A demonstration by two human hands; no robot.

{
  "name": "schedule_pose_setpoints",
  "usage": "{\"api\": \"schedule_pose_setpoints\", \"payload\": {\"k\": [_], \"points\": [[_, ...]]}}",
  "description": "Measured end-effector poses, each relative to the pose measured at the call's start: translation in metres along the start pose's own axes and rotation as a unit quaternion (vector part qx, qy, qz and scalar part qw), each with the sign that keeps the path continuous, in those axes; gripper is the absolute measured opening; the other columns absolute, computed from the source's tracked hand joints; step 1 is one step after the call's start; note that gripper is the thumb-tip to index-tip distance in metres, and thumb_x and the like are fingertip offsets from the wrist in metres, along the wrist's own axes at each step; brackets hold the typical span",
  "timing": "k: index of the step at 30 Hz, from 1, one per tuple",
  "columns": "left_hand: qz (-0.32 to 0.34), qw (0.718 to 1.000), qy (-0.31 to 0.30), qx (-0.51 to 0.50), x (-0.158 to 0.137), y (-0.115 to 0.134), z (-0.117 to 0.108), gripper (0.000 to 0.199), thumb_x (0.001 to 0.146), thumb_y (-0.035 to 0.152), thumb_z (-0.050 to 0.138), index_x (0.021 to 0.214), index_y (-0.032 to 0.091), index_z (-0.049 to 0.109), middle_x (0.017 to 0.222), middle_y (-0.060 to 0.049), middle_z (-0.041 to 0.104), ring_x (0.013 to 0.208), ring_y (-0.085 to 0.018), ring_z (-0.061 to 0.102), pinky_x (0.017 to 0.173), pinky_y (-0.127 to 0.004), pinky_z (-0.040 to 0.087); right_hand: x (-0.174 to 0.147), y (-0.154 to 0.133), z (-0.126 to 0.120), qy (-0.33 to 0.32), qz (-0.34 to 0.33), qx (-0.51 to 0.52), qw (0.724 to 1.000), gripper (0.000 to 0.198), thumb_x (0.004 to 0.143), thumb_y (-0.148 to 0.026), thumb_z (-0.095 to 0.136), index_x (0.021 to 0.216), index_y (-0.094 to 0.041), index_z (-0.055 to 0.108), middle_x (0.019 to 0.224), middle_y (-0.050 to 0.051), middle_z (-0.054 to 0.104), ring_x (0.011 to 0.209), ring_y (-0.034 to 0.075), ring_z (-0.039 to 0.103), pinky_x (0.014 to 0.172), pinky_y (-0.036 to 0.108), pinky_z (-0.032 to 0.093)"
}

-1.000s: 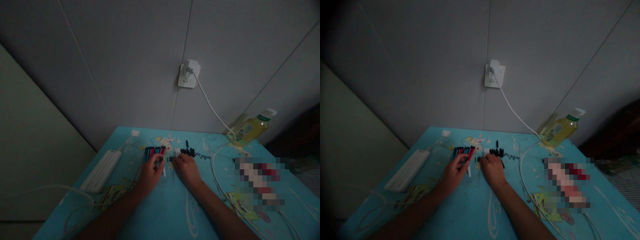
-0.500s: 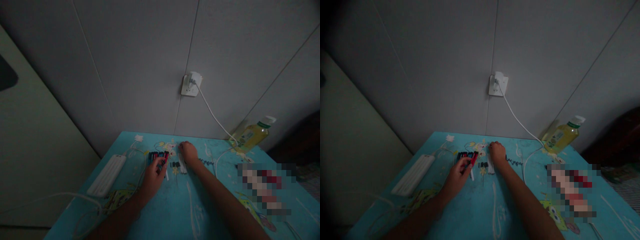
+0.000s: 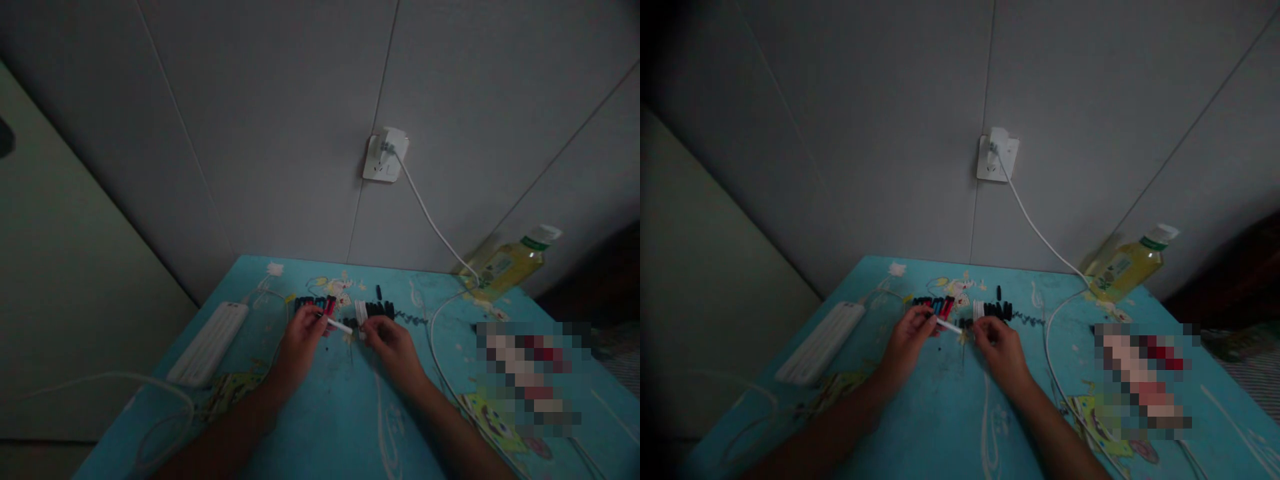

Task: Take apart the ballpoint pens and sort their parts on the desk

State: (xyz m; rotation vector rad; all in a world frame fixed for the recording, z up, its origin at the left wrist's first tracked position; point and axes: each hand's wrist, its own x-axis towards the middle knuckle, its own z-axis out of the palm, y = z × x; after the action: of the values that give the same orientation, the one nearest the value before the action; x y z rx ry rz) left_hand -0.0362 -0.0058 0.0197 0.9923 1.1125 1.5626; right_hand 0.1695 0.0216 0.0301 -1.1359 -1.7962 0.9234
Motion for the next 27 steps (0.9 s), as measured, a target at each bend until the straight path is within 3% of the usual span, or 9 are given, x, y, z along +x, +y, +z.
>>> {"api": "schedule_pose_setpoints", "payload": {"k": [6,10,15,19,27], "points": [[-0.022,0.998,-0.028,-0.045,-0.003,0.001,0.002,0.03,0.082,0.036,0.07,0.099,0.017,0.055,0.095,-0.006,0.072,0.09,-0.021,0.07,0.088,-0.037,0.054,-0.002,-0.005,-0.003,-0.035,-0.058,-0.014,0.998,0.026,0.096,-0.034,0.051,0.104,-0.022,0.072,0.093,0.006,0.068,0.086,0.018,0.062,0.077,0.028,0.047],[-0.037,0.997,-0.019,-0.057,-0.005,0.006,0.006,0.035,0.076,0.038,0.076,0.095,0.017,0.056,0.096,-0.008,0.073,0.09,-0.023,0.071,0.087,-0.038,0.055,-0.003,-0.003,-0.005,-0.03,-0.042,-0.005,0.999,0.024,0.093,-0.033,0.057,0.109,-0.023,0.072,0.089,0.004,0.066,0.081,0.017,0.06,0.073,0.027,0.046],[-0.064,0.995,-0.046,-0.067,-0.008,0.006,0.008,0.033,0.077,0.035,0.075,0.095,0.017,0.055,0.097,-0.008,0.073,0.094,-0.023,0.07,0.088,-0.037,0.055,-0.005,0.001,-0.005,-0.013,0.01,0.026,1.0,0.017,0.085,-0.035,0.068,0.091,-0.019,0.07,0.079,0.001,0.065,0.072,0.015,0.057,0.065,0.025,0.045],[-0.082,0.991,-0.059,-0.083,-0.008,0.0,0.006,0.029,0.081,0.03,0.073,0.098,0.017,0.054,0.1,-0.008,0.073,0.096,-0.02,0.07,0.09,-0.036,0.054,-0.004,0.0,-0.007,-0.01,-0.013,0.013,1.0,0.013,0.087,-0.033,0.067,0.085,-0.02,0.071,0.08,0.002,0.065,0.074,0.015,0.058,0.068,0.026,0.045],[-0.095,0.987,-0.045,-0.12,-0.008,-0.002,0.007,0.027,0.081,0.029,0.074,0.097,0.017,0.055,0.099,-0.005,0.073,0.095,-0.018,0.069,0.09,-0.033,0.054,-0.003,-0.007,-0.01,0.014,-0.063,0.014,0.998,0.013,0.09,-0.027,0.064,0.095,-0.024,0.075,0.092,0.005,0.065,0.087,0.017,0.061,0.077,0.029,0.049]]}}
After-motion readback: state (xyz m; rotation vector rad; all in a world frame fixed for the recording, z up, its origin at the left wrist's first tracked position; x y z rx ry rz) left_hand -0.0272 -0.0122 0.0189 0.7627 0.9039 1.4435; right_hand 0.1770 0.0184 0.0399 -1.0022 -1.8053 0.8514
